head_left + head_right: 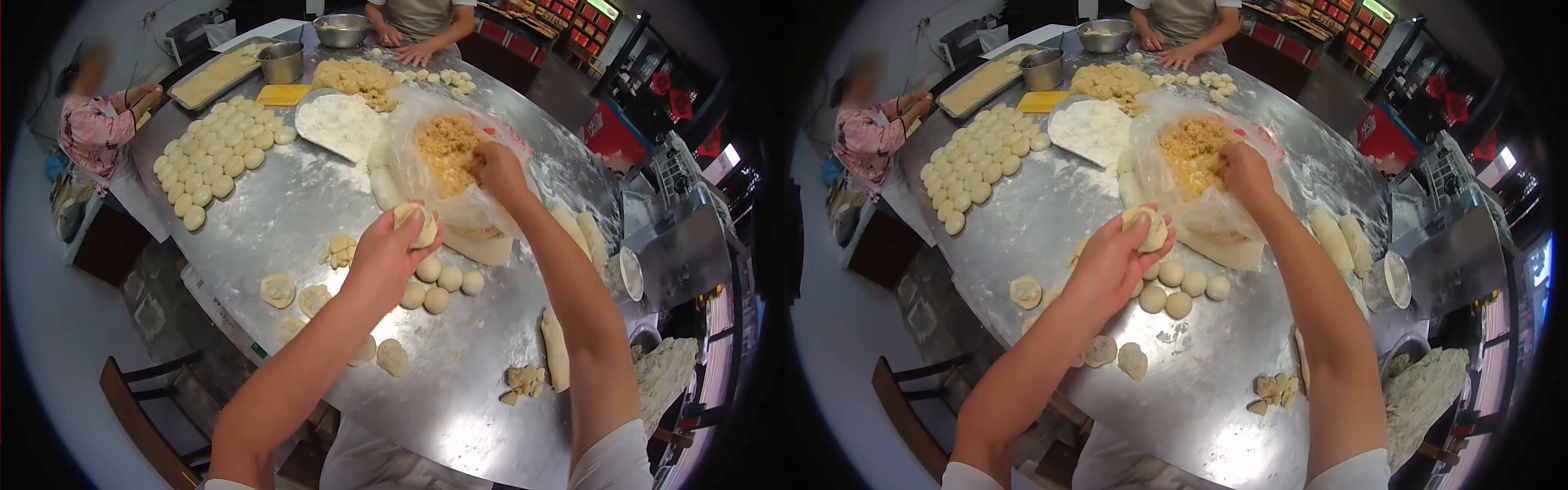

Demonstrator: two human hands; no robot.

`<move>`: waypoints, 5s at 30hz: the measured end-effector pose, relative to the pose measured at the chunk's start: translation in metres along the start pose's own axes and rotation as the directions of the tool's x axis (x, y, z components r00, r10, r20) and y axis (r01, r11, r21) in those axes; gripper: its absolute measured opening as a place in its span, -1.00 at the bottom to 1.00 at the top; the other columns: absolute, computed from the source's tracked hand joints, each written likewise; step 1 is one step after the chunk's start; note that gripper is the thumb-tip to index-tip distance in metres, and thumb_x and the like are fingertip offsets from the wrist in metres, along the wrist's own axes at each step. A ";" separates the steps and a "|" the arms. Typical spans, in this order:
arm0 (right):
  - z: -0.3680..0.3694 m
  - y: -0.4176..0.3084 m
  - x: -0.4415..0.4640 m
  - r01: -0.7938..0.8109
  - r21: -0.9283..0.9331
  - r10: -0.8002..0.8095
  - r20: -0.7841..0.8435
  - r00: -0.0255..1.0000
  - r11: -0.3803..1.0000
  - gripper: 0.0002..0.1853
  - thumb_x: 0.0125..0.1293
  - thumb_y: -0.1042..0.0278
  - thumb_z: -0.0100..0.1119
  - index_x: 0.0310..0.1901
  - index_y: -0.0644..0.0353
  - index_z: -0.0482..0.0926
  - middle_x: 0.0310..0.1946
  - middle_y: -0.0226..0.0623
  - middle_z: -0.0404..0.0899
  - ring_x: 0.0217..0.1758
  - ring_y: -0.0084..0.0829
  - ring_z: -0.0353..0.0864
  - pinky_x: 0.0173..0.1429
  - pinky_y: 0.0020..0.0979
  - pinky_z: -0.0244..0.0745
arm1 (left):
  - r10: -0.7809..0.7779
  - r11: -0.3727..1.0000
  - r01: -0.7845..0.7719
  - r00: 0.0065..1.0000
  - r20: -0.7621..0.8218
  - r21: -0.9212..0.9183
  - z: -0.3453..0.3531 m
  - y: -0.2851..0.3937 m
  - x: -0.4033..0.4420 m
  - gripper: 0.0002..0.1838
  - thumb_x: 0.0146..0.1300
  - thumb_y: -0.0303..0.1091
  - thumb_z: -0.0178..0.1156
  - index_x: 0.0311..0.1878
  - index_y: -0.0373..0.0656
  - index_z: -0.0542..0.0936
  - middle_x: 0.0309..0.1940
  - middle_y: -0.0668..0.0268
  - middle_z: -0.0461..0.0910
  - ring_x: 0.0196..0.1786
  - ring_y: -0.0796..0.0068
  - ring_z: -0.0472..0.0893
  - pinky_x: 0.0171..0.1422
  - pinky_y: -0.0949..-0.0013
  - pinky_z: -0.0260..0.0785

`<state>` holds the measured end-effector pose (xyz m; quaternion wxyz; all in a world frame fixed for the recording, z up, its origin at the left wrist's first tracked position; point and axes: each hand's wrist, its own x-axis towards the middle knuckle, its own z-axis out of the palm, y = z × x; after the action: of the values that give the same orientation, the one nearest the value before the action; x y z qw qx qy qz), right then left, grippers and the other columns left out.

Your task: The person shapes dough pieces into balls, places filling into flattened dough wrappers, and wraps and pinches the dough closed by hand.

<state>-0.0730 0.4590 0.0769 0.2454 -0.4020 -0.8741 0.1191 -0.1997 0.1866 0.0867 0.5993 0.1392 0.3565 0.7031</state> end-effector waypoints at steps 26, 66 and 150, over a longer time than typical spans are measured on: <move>-0.008 -0.047 -0.052 0.206 0.306 -0.204 -0.037 0.978 0.930 -0.72 0.20 0.56 0.38 -0.02 0.31 0.70 -0.19 -0.20 0.70 -0.16 -0.34 0.68 -0.04 -0.36 0.59 | -0.114 0.928 0.114 0.993 0.019 -0.355 0.039 -0.035 0.135 -0.60 0.71 -0.27 -0.18 0.43 -0.30 0.28 0.34 0.08 0.41 0.35 0.21 0.51 0.55 0.07 0.38; -0.054 -0.083 -0.177 0.104 0.484 -0.187 0.127 0.974 0.869 -0.10 0.22 0.16 0.54 0.53 0.20 0.30 0.40 -0.01 0.47 0.42 -0.15 0.51 0.47 -0.25 0.42 | -0.151 0.981 0.172 0.966 0.208 -0.085 0.011 -0.033 -0.008 -0.58 0.56 -0.38 0.15 0.38 -0.34 0.40 0.29 0.13 0.53 0.34 0.30 0.56 0.48 0.22 0.43; -0.080 -0.104 -0.478 -0.095 0.480 -0.038 0.259 0.965 0.872 -0.49 0.23 0.43 0.26 0.23 0.24 0.44 0.08 -0.01 0.60 0.19 0.02 0.58 0.29 -0.11 0.48 | -0.534 0.757 0.511 0.843 -0.065 0.408 0.028 -0.195 -0.236 -0.61 0.60 -0.23 0.08 0.33 -0.25 0.44 0.14 0.22 0.62 0.15 0.45 0.66 0.32 0.25 0.53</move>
<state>0.1675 0.0285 0.0278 0.2203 -0.3209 -0.8340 0.3910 0.0199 -0.0213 0.0310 0.7381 0.1757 0.5036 0.4132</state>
